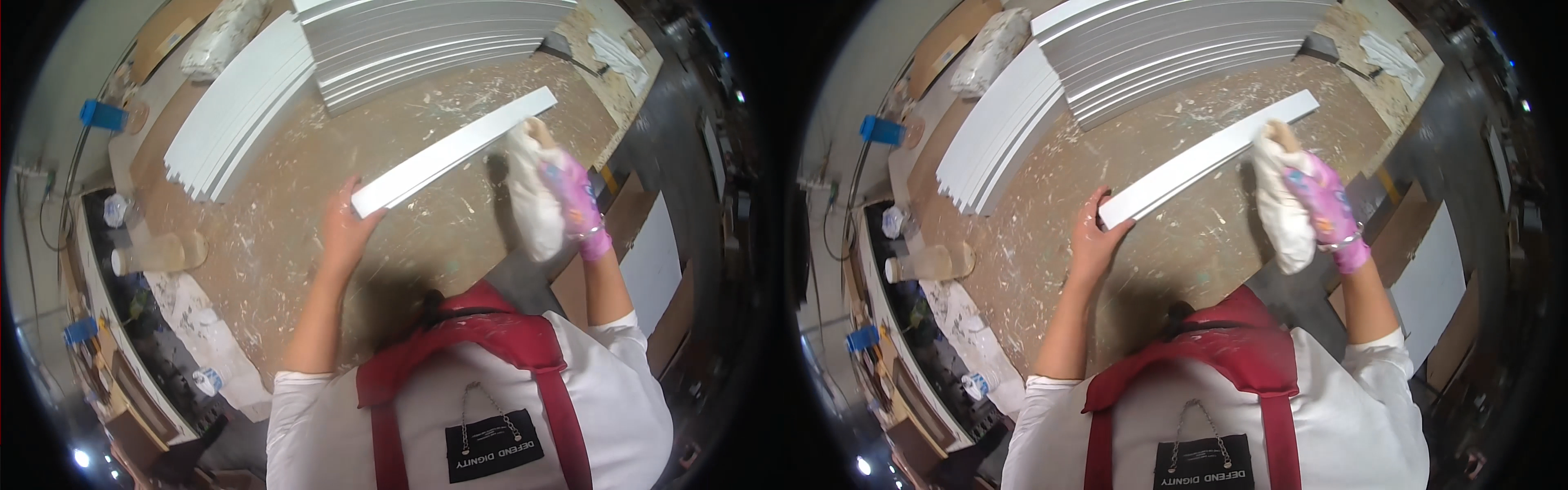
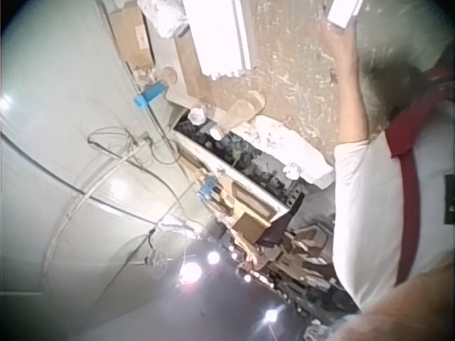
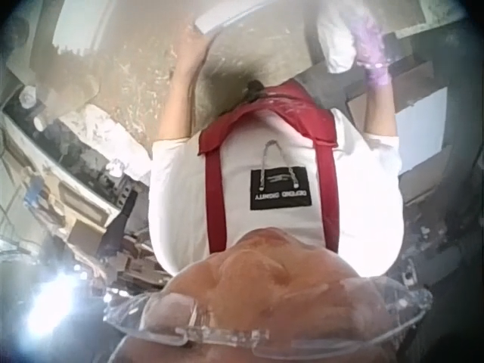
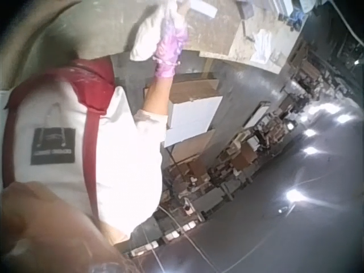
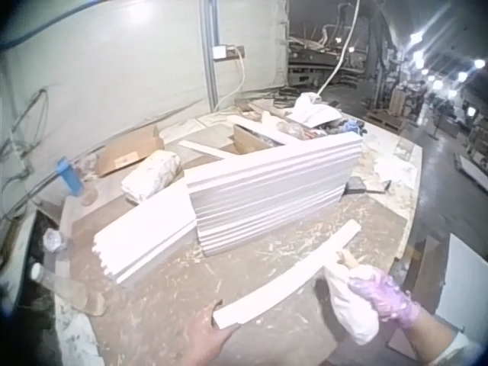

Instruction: The person wipes white wooden slats using a cloth dampened with liquid from a plastic bottle, handling them one at a time and stacking them after cleaning.

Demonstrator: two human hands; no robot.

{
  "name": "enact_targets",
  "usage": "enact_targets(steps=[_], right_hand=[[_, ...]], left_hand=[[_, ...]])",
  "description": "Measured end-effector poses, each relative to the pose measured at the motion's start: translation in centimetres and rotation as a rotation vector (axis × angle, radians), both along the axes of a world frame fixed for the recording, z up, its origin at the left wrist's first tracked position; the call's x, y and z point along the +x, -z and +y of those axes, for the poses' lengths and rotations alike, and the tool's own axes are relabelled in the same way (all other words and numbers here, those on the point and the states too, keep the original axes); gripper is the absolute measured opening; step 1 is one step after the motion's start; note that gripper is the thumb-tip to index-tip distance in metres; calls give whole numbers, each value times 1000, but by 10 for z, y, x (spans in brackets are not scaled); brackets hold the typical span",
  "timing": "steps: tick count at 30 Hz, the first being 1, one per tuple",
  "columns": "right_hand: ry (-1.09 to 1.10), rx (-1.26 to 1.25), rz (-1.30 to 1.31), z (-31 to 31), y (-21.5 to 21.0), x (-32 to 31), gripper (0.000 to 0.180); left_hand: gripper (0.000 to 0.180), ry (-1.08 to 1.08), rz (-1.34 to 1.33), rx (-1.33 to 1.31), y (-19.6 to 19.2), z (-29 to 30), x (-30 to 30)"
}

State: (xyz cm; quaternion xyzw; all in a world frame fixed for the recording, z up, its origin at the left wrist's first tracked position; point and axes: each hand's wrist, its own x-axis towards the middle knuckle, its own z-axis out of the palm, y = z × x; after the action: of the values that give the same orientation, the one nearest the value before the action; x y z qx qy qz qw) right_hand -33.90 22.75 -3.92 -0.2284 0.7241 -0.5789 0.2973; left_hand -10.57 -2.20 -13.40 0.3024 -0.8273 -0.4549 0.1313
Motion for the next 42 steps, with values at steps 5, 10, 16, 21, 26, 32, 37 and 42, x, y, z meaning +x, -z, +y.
enact_targets(steps=[5,10,16,21,26,32,37,42], right_hand=[[-631,-70,1016,-125,15,79,24],[-216,-168,31,-148,94,60,16],[-404,580,1008,-106,28,-42,23],[-291,-306,222,-112,74,48,17],[-274,616,997,-69,49,-106,30],[323,542,499,0,52,-245,29],[-198,343,618,-30,11,-168,27],[-316,405,1352,-60,48,-82,26]], left_hand=[[64,-120,207,125,27,23,12],[86,-39,179,-213,15,23,6],[102,-35,102,-109,22,41,-1],[87,-176,174,134,13,50,-5],[91,-62,-5,7,2,49,-4],[80,-31,70,-89,-5,48,-1],[54,-77,-51,-290,1,51,21],[49,-52,16,-359,8,50,15]])
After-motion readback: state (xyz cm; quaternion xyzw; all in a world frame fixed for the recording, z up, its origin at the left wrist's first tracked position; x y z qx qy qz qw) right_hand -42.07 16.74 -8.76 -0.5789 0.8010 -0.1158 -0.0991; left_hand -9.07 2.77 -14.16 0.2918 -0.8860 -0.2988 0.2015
